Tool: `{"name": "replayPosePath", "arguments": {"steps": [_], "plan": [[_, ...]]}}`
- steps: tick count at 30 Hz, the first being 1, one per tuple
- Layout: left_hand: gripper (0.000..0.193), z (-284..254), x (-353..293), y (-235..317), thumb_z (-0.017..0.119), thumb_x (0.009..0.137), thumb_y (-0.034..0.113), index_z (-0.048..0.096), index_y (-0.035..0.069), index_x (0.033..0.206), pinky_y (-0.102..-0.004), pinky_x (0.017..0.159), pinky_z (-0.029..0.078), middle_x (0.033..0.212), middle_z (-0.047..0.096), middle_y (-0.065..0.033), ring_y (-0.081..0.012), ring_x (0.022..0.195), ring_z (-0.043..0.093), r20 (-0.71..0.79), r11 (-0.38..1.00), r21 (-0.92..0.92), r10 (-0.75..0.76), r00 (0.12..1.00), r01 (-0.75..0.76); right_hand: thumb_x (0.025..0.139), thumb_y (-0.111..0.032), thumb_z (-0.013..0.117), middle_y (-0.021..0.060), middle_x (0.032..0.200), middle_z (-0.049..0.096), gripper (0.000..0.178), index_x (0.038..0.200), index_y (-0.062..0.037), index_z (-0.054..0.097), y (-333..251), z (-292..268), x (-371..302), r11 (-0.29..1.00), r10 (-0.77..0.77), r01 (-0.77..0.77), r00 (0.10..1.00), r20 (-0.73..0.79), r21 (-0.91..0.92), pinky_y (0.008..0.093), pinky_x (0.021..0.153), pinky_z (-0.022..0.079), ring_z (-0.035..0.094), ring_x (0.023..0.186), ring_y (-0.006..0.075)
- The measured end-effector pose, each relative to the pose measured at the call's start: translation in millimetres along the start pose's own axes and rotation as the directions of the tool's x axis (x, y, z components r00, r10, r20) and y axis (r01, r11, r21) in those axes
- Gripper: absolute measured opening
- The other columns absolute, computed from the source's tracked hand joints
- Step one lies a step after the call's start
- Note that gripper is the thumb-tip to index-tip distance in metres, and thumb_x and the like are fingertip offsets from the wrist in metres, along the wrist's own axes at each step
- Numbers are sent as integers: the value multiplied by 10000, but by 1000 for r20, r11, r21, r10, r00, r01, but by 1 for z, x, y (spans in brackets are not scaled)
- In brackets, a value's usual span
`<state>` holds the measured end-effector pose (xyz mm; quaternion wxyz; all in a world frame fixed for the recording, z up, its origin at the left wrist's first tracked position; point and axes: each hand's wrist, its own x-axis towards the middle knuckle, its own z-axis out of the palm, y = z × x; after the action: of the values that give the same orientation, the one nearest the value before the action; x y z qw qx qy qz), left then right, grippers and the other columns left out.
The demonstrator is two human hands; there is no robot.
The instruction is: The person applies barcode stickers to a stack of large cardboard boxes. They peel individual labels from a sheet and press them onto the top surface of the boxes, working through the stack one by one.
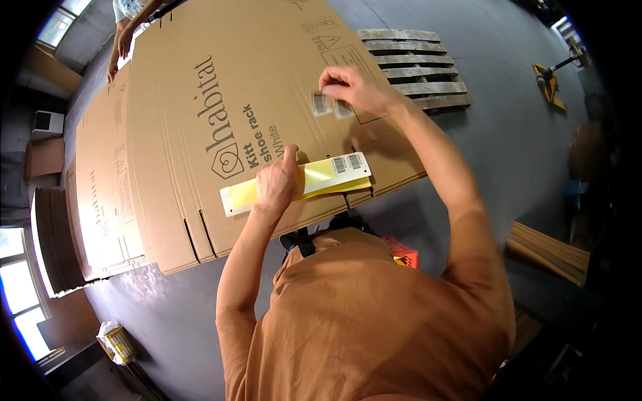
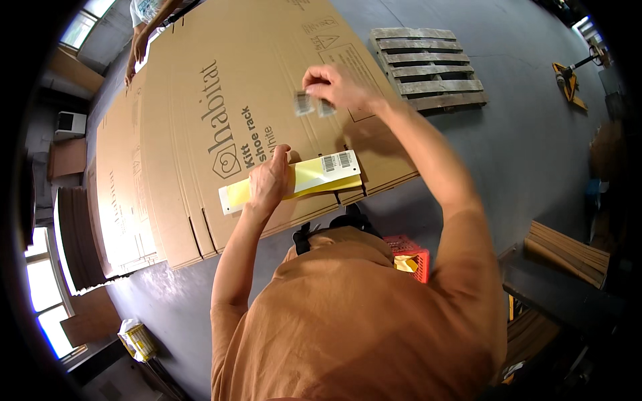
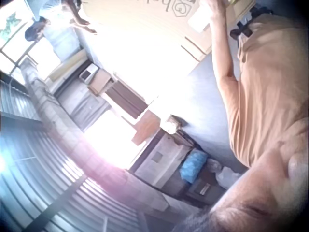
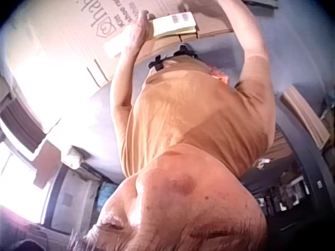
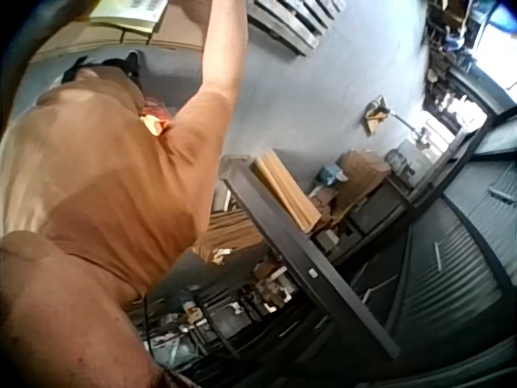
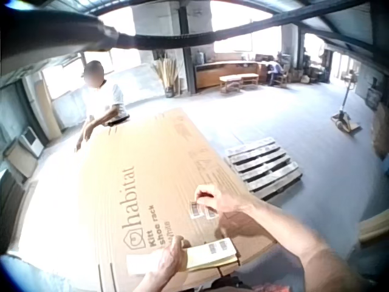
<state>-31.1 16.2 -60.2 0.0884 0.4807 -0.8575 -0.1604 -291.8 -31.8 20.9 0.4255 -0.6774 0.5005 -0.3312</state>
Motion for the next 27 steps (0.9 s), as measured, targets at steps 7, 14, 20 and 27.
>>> {"name": "replayPosePath", "arguments": {"steps": [7, 14, 20, 27], "plan": [[195, -13, 31, -17, 529, 954, 246, 564, 135, 1111, -479, 643, 528, 770, 687, -161, -396, 710, 668, -10, 986, -165, 11, 1000, -13, 881, -181, 599, 77, 851, 650, 175, 926, -15, 628, 76, -10, 68, 933, 151, -66, 964, 220, -353, 319, 694, 464, 587, 771, 171], [379, -37, 63, -1, 513, 965, 358, 563, 191, 1302, -449, 767, 515, 874, 711, -156, -360, 857, 668, 299, 949, -312, 49, 953, 49, 844, -173, 605, 128, 892, 703, 195, 941, -21, 681, 88, -5, 75, 926, 180, -93, 960, 212, -366, 365, 738, 511, 661, 829, 251], [365, -28, 95, 29, 438, 983, 416, 467, 253, 1308, -481, 783, 506, 927, 695, -119, -348, 883, 669, 424, 997, -71, 50, 904, -22, 844, -171, 608, 131, 870, 687, 186, 924, -11, 660, 85, 1, 70, 911, 199, -117, 965, 172, -395, 359, 709, 492, 642, 809, 246], [468, -11, 90, 33, 453, 974, 432, 397, 326, 1427, -497, 791, 513, 935, 695, -138, -352, 902, 675, 364, 996, 68, 28, 931, -56, 794, -262, 727, 148, 917, 688, 447, 1138, -19, 578, 65, 6, 65, 718, 208, -271, 963, -173, -641, 371, 738, 504, 658, 861, 256]]}}
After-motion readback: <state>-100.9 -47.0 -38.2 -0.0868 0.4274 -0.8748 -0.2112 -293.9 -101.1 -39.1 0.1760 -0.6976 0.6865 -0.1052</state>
